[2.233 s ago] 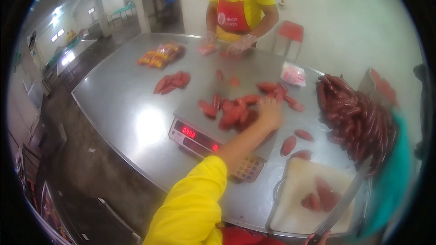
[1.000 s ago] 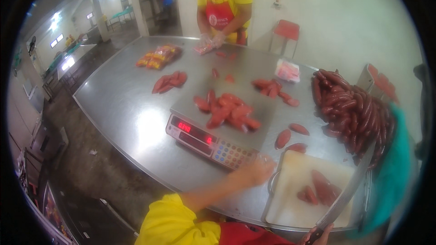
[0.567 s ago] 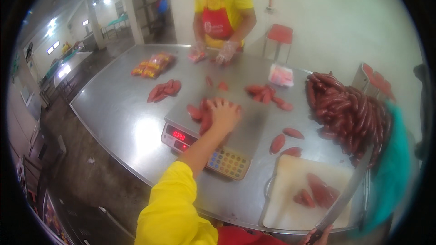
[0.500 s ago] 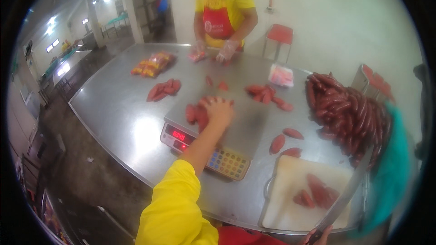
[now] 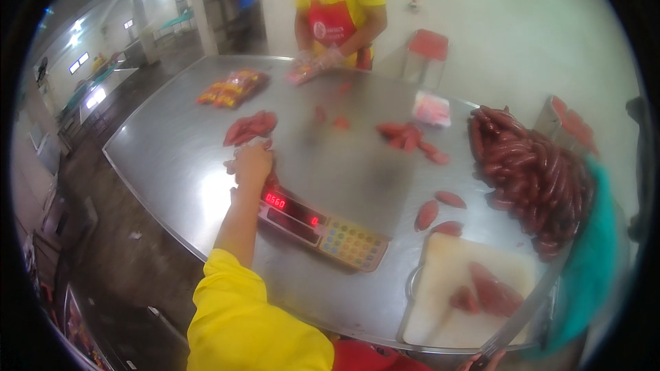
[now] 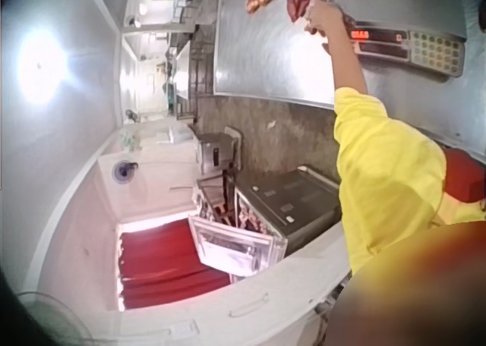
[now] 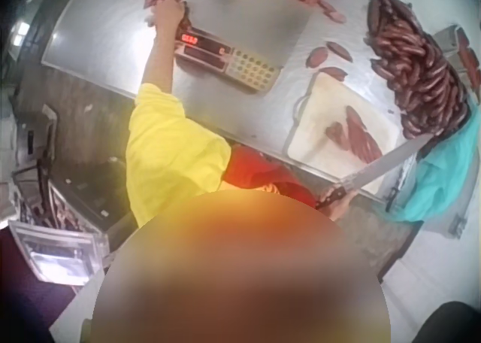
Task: The person cuts raw meat into smaller pieces using a knife on a cutting board. They repeatedly pick up pieces of meat, slice them, and place the cut pieces onto a digital scale. Another person in the background handles similar meat and packaging.
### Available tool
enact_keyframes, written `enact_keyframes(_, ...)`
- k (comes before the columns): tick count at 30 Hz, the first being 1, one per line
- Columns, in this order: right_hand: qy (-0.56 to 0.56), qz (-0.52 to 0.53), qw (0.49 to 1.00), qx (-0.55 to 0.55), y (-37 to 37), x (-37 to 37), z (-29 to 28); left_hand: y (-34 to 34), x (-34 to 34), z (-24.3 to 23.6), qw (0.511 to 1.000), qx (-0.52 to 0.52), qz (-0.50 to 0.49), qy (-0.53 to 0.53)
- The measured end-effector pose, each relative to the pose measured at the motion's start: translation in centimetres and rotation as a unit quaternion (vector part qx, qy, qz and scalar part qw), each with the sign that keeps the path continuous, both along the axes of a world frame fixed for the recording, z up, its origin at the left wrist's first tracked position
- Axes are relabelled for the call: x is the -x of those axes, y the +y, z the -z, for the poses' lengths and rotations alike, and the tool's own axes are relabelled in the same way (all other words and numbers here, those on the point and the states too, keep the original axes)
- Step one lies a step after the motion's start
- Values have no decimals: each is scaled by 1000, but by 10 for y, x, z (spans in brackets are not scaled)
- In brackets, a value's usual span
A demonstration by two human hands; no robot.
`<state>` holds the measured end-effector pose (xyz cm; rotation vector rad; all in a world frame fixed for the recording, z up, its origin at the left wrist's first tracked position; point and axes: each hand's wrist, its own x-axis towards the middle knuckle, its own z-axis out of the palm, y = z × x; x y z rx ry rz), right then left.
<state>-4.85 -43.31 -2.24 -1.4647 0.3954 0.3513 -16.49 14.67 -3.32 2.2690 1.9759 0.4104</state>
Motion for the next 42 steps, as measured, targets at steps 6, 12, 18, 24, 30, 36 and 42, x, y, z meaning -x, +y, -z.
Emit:
enact_keyframes(6,50,-26,998,4,20,-1,-2,6,86,7,992,84,-9,-97)
enact_keyframes(12,22,-54,998,-7,46,0,-5,-59,165,52,992,29,80,-92)
enact_keyframes(18,48,-66,997,11,65,3,-11,-119,179,100,986,152,67,4)
enact_keyframes(24,79,-60,994,40,86,6,-20,-46,152,128,987,24,121,-102)
enact_keyframes(30,34,-54,995,70,96,22,-26,5,119,142,995,-38,96,-4)
enact_keyframes(36,40,-2,999,-29,73,10,-10,57,106,144,951,-191,198,-138)
enact_keyframes(42,13,-47,999,-8,26,-1,3,35,80,86,968,-121,120,-185)
